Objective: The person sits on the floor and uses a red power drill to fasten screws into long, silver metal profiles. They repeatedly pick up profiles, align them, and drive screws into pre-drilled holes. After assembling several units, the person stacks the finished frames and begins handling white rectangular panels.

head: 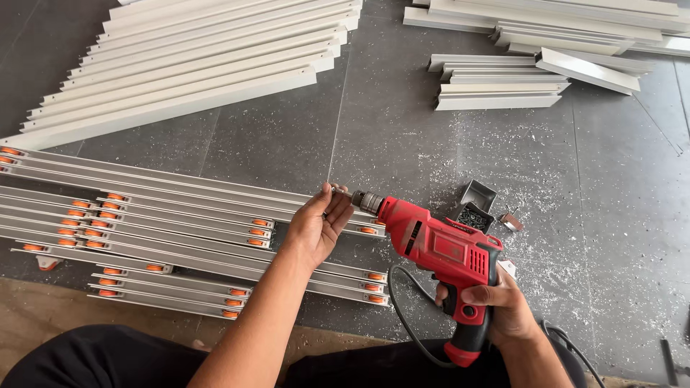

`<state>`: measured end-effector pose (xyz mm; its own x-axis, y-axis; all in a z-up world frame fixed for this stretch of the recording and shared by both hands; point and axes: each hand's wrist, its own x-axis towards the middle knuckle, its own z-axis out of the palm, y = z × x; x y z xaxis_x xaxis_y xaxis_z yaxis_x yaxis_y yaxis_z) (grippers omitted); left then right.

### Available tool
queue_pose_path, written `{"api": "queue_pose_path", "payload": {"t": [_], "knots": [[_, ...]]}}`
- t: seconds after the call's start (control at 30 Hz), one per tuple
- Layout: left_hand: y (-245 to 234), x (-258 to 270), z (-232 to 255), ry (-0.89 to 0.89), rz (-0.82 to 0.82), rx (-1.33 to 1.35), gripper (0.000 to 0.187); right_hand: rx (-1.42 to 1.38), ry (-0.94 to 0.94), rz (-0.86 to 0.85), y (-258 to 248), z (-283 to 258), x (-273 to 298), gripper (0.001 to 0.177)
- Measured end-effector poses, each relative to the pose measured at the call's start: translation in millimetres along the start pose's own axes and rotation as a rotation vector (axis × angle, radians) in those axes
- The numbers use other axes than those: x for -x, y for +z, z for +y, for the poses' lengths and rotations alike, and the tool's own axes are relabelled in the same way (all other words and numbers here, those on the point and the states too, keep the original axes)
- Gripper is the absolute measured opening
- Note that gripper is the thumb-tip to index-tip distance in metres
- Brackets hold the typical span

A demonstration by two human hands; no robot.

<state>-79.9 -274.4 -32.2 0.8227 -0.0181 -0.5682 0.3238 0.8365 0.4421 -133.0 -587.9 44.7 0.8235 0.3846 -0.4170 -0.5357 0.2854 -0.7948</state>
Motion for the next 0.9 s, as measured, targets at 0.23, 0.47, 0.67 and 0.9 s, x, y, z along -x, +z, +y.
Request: {"api": "queue_pose_path", "payload": {"t": [0.23, 0.47, 0.67, 0.9], "knots": [[-8, -7, 8, 0.054, 0.016, -0.272, 0.02, 0.086, 0.018, 0.0, -11, 6, -2, 0.075], [-20, 6, 15, -0.03, -0.007, -0.255, 0.019, 0.055, 0.106, 0.0, -2, -4, -1, 0.079], [-24, 9, 14, 0.031, 0.036, -0.361, 0.015, 0.208, 0.126, 0.093, 18, -36, -1, 0.079], [-17, 16, 0, 0.373, -0.101, -1.173, 0.02, 0.797, 0.228, 0.155, 49, -107, -11, 0.072]]}}
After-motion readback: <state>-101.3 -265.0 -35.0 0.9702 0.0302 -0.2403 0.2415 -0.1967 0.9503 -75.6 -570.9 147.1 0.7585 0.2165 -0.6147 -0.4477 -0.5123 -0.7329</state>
